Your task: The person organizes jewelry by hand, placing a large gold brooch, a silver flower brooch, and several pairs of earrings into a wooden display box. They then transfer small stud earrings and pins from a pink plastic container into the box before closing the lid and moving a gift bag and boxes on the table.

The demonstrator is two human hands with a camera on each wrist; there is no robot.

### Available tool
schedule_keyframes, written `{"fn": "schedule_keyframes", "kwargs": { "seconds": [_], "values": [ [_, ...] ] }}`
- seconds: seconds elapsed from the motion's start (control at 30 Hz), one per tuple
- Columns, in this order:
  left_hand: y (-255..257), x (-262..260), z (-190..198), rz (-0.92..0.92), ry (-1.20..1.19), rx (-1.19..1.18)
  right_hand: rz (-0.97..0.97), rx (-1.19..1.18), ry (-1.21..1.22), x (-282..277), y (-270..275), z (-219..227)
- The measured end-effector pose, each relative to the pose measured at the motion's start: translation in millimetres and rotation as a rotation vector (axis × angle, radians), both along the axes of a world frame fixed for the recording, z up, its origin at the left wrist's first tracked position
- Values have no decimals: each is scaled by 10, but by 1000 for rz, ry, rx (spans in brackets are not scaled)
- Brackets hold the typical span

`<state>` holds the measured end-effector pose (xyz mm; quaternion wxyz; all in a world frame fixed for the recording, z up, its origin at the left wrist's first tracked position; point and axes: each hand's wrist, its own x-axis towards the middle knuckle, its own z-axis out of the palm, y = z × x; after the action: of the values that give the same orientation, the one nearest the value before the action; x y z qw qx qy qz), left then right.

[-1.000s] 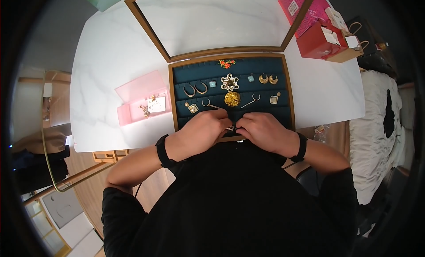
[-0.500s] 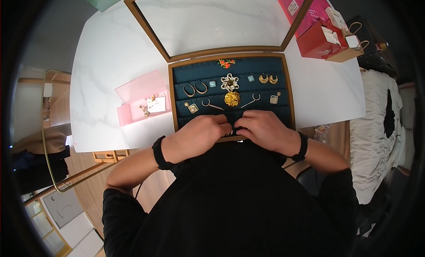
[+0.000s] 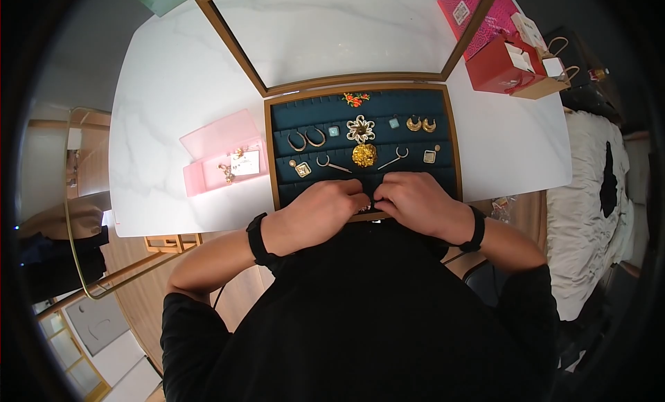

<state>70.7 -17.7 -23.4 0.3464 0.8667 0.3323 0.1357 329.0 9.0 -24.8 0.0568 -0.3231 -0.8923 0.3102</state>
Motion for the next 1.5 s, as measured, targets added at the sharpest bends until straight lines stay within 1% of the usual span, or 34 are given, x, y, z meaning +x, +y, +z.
{"fn": "schedule_keyframes", "kwargs": {
  "seconds": [0.13, 0.2, 0.4, 0.53, 0.63, 0.67, 0.73, 0.77, 0.8, 0.83, 0.87, 0.9, 0.93, 1.0, 1.03, 1.13, 1.2, 1.27, 1.3, 1.37, 1.4, 1.5],
  "values": [
    [10, 6, -6, -2, -18, 11, -6, 5, 18, 24, -17, -14],
    [17, 7, 23, -10, 30, 22, -11, 20, 21, 23, -26, 9],
    [20, -34, 71, 3, 24, 41, -20, 12, 22, 33, -46, 5],
    [-43, -159, 264, 47, 60, 61, -51, 62, 80, 83, -39, 119],
    [-114, -443, 356, 184, 6, 71, -160, 31, 141, 171, -52, 162],
    [-153, -568, 366, 192, 8, 68, -153, 27, 143, 191, -70, 177],
    [-264, -828, 375, 427, -65, -4, -262, -8, 217, 219, -128, 216],
    [-319, -945, 350, 551, -96, -13, -298, 42, 276, 226, -157, 184],
    [-365, -1063, 305, 673, -127, -17, -292, 35, 277, 249, -183, 143],
    [-426, -1197, 265, 766, -95, -12, -340, 45, 302, 286, -206, 96],
    [-490, -1312, 252, 837, -34, -31, -389, 57, 327, 321, -232, 46],
    [-541, -1401, 223, 871, -17, -36, -407, 126, 353, 331, -250, -8],
    [-583, -1457, 181, 905, 1, -42, -400, 124, 352, 355, -274, -26],
    [-632, -1453, 83, 905, -11, -9, -456, 215, 319, 340, -324, -56],
    [-657, -1470, 54, 904, -14, 35, -435, 271, 334, 325, -327, -76],
    [-673, -1405, 20, 852, -34, 11, -410, 282, 293, 265, -367, -169],
    [-682, -1392, -46, 740, -38, 96, -347, 291, 278, 260, -367, -182],
    [-709, -1380, -72, 698, -63, 92, -294, 303, 239, 273, -375, -184],
    [-725, -1395, -74, 713, -63, 88, -291, 309, 228, 264, -379, -185],
    [-740, -1450, -88, 678, -68, 134, -283, 324, 221, 251, -366, -221],
    [-758, -1492, -108, 686, -69, 130, -276, 320, 219, 250, -364, -227],
    [-716, -1622, -127, 904, -77, 204, -288, 299, 214, 243, -354, -229]
  ]
}}
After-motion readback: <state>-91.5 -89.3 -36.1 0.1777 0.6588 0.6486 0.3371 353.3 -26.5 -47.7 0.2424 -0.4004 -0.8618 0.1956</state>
